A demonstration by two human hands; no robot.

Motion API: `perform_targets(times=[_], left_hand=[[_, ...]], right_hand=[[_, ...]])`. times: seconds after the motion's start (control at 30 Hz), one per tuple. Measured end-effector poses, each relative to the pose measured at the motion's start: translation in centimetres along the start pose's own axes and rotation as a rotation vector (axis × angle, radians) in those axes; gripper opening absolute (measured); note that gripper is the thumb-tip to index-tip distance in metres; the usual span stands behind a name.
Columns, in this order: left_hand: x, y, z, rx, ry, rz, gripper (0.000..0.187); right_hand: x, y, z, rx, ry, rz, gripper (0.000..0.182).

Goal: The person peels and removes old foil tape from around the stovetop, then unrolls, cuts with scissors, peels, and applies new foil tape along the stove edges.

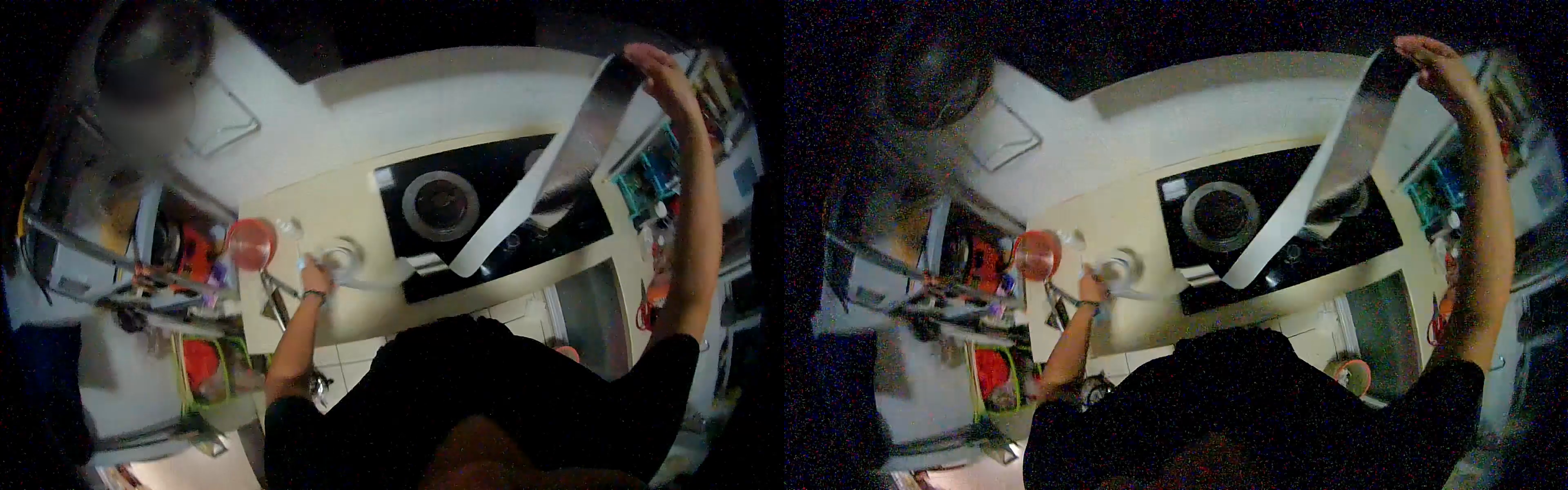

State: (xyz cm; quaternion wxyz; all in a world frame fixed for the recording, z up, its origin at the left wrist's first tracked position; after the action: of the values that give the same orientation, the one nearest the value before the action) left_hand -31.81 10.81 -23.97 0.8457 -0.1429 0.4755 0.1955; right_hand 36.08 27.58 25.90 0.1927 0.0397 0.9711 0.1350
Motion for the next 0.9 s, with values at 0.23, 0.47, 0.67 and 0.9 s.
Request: perform_targets(times=[0.23,0.47,0.67,0.9], left_hand=[[-16.4,-5.6,14.4,0.605,-0.126,0.486,0.024],[-3.0,-13.4,15.0,1.423,0.520,0.122,0.028],[2.9,-11.0,8.3,1.068,0.502,0.047,0.036],[1.2,-16.4,5.4,0.875,0.160,-0.056,0.033]], right_hand=[[-5.1,3.3,4.6,0.073,0.284,0.114,0.025],[-5.0,4.8,5.8,0.091,0.297,0.164,0.023],[-4.7,4.4,9.3,0.114,0.248,0.122,0.025],[-6.2,4.2,10.2,-0.016,-0.089,0.039,0.030]])
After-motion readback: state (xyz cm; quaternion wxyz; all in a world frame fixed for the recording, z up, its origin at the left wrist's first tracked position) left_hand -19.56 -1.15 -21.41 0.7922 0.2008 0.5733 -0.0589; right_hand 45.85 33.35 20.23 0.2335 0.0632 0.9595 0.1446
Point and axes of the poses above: each hand's wrist, its own y-axis towards the middle knuckle, its own x-axis out of the palm, z = x × y, the point moved 9 cm from there along y, towards the middle knuckle, and after that the axes turned 3 degrees about y, right-handed, at the moved point
